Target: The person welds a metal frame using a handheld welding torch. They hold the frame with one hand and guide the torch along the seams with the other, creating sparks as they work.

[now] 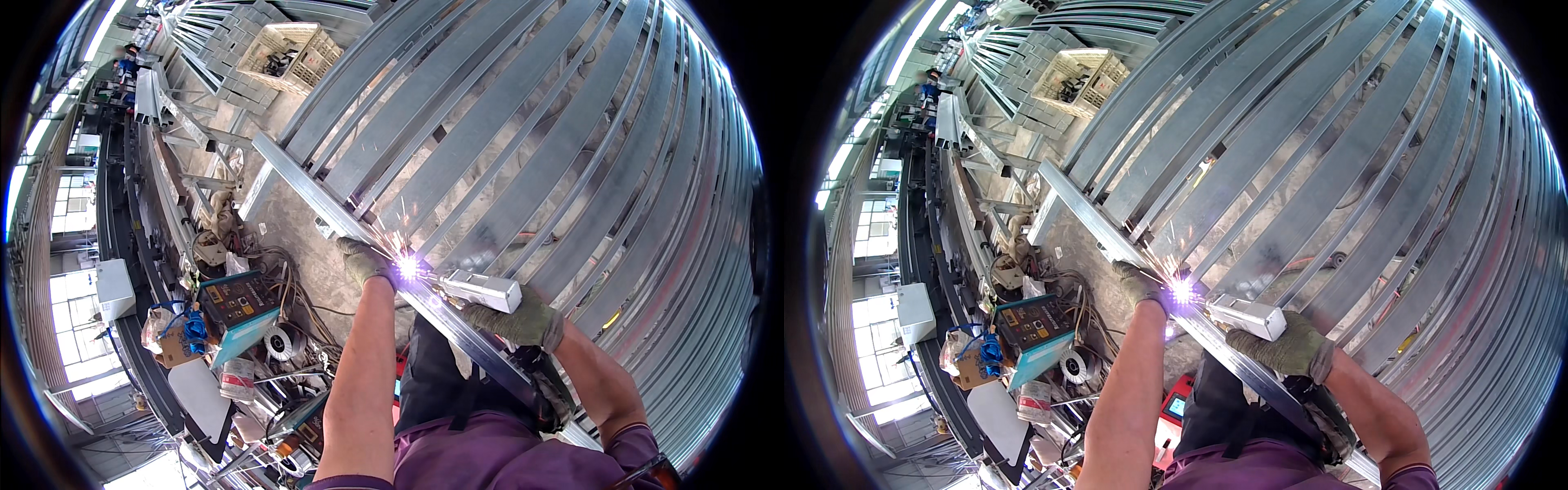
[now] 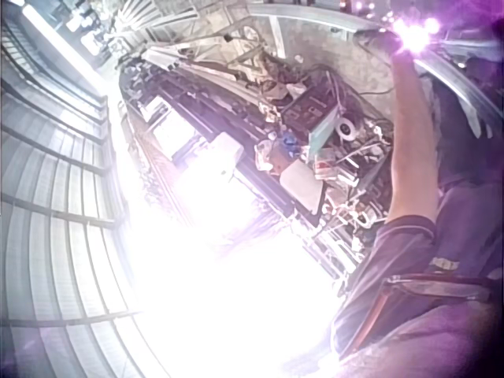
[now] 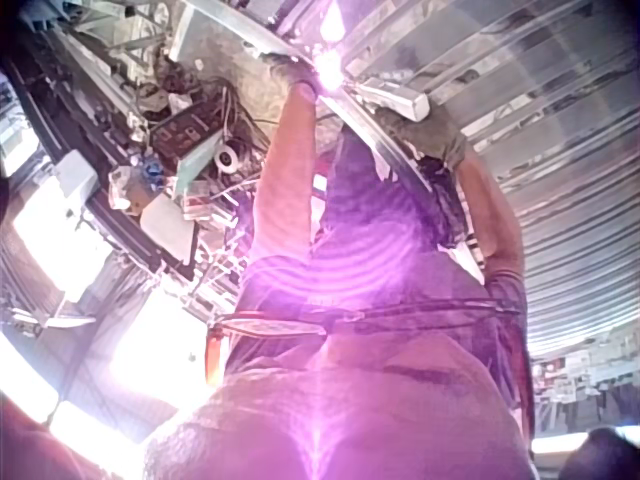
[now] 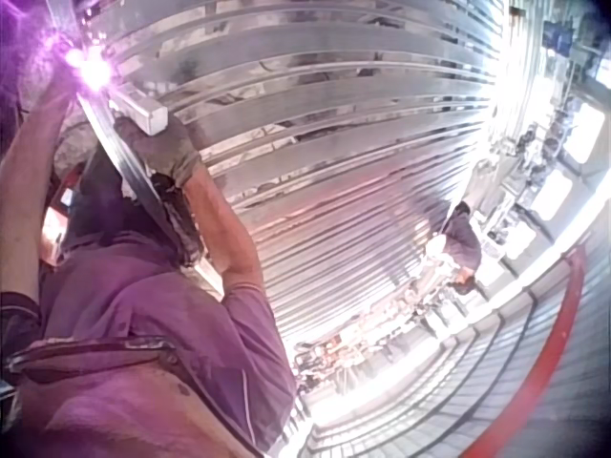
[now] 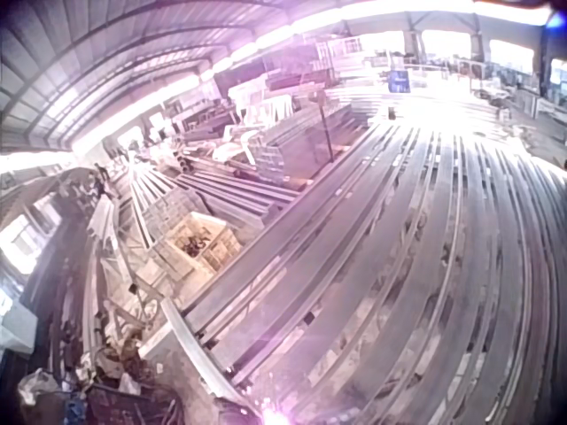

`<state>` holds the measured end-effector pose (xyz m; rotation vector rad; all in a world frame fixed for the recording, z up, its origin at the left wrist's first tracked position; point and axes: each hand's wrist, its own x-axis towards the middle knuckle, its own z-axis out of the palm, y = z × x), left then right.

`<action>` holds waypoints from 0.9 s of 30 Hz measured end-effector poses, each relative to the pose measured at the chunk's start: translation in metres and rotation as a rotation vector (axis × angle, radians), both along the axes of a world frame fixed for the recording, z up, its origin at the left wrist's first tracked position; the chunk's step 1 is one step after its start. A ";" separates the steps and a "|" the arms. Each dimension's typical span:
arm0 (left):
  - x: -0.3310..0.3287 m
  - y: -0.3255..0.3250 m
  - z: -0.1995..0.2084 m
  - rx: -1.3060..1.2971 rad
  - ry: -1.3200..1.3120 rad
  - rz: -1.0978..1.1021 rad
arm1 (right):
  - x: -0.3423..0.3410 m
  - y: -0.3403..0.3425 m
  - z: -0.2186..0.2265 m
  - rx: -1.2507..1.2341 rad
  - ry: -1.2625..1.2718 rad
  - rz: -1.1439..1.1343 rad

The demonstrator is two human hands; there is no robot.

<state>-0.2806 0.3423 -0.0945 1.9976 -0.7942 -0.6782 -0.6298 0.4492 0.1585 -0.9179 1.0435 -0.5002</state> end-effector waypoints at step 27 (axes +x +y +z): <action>-0.053 -0.020 0.098 0.012 0.649 0.374 | -0.024 0.021 0.002 -0.054 0.082 -0.020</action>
